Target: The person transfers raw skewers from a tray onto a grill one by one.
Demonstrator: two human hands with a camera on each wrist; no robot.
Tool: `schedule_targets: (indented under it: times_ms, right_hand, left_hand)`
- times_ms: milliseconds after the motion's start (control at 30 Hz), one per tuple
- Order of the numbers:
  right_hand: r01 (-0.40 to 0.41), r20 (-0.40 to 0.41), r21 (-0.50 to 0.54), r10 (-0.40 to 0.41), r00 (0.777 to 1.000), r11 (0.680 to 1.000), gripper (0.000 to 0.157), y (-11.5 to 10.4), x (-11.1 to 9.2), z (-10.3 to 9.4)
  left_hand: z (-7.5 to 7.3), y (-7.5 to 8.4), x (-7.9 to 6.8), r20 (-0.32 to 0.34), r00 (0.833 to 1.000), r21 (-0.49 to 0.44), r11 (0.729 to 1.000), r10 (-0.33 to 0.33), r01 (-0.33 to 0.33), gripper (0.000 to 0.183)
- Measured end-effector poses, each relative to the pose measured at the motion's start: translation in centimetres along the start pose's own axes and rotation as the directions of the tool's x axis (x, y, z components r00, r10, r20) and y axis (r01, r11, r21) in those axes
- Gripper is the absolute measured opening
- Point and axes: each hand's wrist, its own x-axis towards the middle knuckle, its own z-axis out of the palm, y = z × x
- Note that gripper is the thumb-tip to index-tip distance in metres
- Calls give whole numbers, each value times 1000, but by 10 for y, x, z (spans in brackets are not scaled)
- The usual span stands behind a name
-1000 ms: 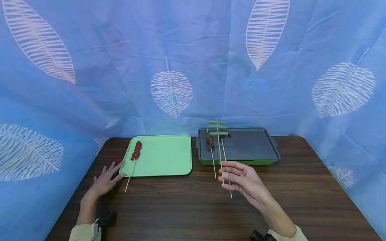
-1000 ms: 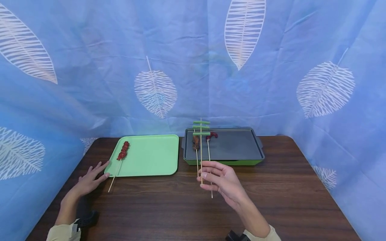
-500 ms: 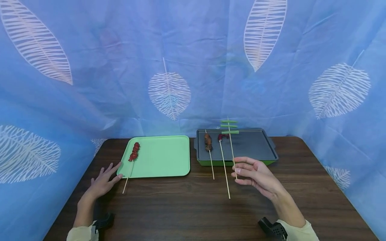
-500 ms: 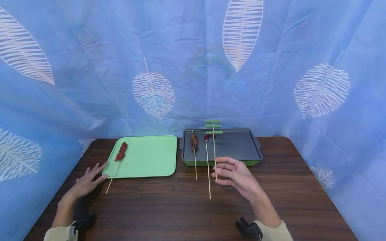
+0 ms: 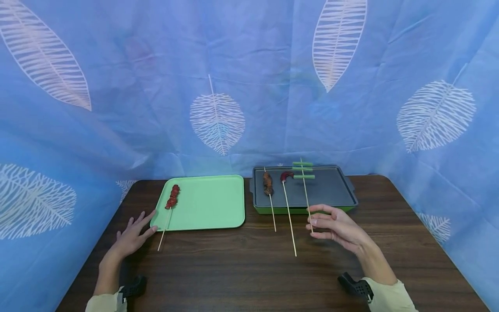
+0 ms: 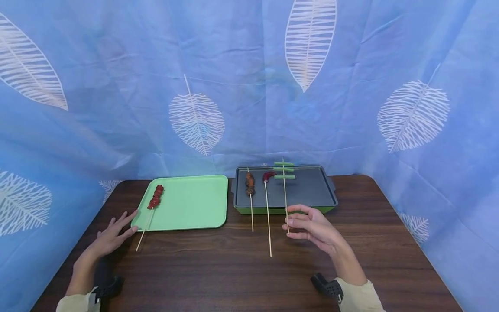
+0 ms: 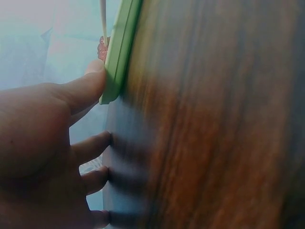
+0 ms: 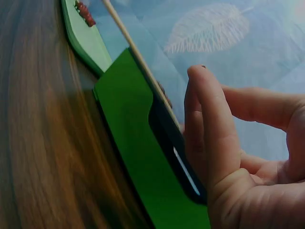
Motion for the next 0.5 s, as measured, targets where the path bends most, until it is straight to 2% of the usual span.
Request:
schedule_targets:
  times_ms: [333, 500]
  right_hand:
    - [-26, 6, 16, 26, 1000, 1000, 46, 4, -3, -22]
    - [-29, 7, -8, 29, 1000, 1000, 45, 3, -6, -30]
  left_hand:
    - [1, -2, 0, 4, 1000, -9, 1000, 0, 0, 76]
    - [1, -2, 1, 1, 1000, -1, 1000, -2, 2, 76]
